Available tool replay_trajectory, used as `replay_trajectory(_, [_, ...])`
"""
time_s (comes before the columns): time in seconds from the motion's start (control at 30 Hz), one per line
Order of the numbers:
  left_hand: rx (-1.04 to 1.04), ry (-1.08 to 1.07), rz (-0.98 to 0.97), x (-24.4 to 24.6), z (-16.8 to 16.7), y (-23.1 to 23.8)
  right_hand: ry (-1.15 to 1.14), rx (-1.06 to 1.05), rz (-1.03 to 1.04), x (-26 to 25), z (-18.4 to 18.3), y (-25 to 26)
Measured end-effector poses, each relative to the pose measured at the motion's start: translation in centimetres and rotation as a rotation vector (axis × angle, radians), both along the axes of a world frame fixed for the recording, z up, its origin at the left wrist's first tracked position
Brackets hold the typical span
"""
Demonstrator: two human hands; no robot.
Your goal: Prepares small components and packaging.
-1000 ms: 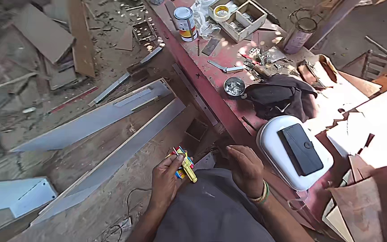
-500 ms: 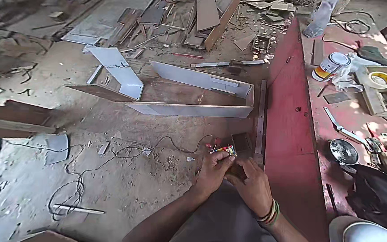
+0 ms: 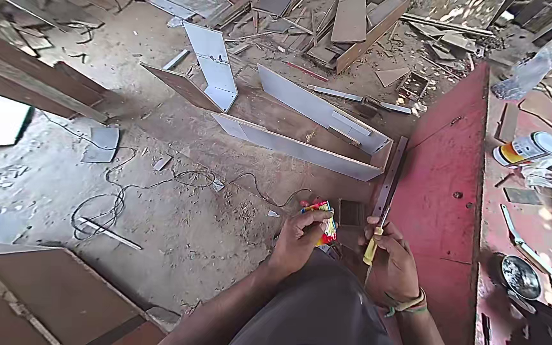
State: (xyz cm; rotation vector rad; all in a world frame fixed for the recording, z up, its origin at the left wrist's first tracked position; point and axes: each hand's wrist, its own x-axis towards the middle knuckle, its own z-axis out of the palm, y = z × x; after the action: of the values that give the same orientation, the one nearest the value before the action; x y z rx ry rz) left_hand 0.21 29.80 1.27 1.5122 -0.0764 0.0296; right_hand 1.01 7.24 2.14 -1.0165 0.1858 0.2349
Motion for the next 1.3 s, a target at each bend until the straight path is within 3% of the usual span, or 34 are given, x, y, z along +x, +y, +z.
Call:
replay_trajectory(0.07, [0.030,0.025,0.015,0.0,0.2,0.6,0.038,-0.031,0.030,0.4,0.5,0.9])
replay_trajectory(0.17, [0.066,0.047,0.047,0.1,0.2,1.0,0.000,-0.274,0.098,1.1,1.7,3.4])
replay_trajectory(0.3, [0.059,0.079,0.069,0.2,0.5,1.2,-0.410,-0.732,0.089,2.6,1.4,5.8])
replay_trajectory(0.37, [0.061,0.105,0.089,0.1,0.8,1.2,-0.526,-0.795,0.088,3.2,1.0,6.4])
replay_trajectory(0.67, [0.102,0.102,0.095,-0.7,0.8,1.3,-0.442,-0.688,0.214,2.7,0.5,6.0])
replay_trajectory(1.0, [0.105,-0.048,0.068,-1.0,-0.3,-0.4,0.025,-0.172,0.088,1.9,2.1,3.4])
replay_trajectory(1.13, [0.202,-0.067,0.040,-1.4,-1.2,-1.2,-0.001,-0.162,0.113,1.1,2.5,2.8])
replay_trajectory(1.3, [-0.035,-0.104,-0.162,-1.5,-1.2,-2.3,-0.018,-0.299,0.112,0.3,3.0,1.7])
